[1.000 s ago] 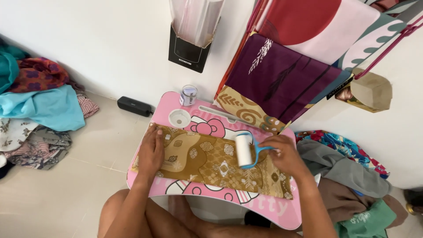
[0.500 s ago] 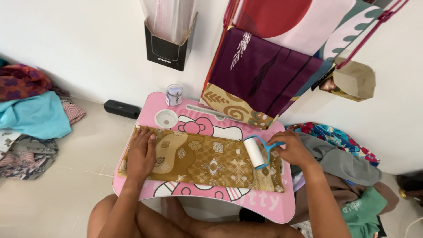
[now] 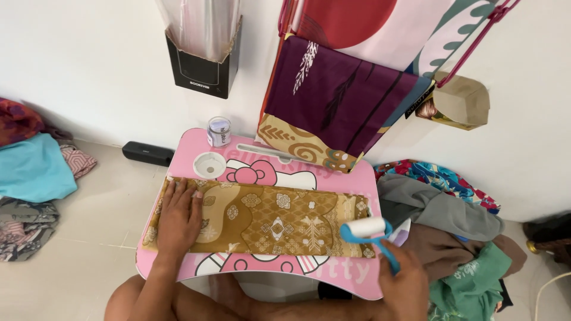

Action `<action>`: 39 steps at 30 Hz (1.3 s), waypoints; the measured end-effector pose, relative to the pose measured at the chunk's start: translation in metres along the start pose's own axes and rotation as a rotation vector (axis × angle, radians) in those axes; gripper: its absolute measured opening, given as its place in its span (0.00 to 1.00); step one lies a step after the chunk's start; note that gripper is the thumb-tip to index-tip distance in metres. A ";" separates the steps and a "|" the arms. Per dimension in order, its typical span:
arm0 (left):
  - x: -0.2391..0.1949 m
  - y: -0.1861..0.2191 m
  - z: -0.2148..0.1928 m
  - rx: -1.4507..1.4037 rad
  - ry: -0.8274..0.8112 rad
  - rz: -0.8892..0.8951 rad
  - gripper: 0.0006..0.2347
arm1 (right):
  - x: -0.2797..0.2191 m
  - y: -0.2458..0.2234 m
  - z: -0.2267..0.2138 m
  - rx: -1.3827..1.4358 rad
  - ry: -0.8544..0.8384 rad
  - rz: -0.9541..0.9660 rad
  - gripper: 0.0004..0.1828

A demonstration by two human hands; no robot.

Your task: The person cleans a piece of patterned fabric using a lint roller. They roll the tool back and forth across the fabric surface to remove lint and debris, then fold the fabric.

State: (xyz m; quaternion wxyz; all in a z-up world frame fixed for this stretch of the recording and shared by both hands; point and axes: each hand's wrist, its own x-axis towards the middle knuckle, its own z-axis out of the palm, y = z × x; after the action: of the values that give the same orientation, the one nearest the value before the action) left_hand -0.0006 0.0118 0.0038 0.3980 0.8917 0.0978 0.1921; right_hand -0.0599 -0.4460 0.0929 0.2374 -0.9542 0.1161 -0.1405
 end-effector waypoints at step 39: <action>-0.003 -0.001 0.006 0.308 -0.041 -0.091 0.23 | 0.049 -0.119 0.098 -0.044 -0.170 -0.153 0.18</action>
State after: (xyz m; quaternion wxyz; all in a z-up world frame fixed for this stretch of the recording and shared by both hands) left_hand -0.0007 0.0074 -0.0013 0.2668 0.9405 0.1584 0.1385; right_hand 0.0357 -0.3167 0.0777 0.2140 -0.9737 0.0253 -0.0740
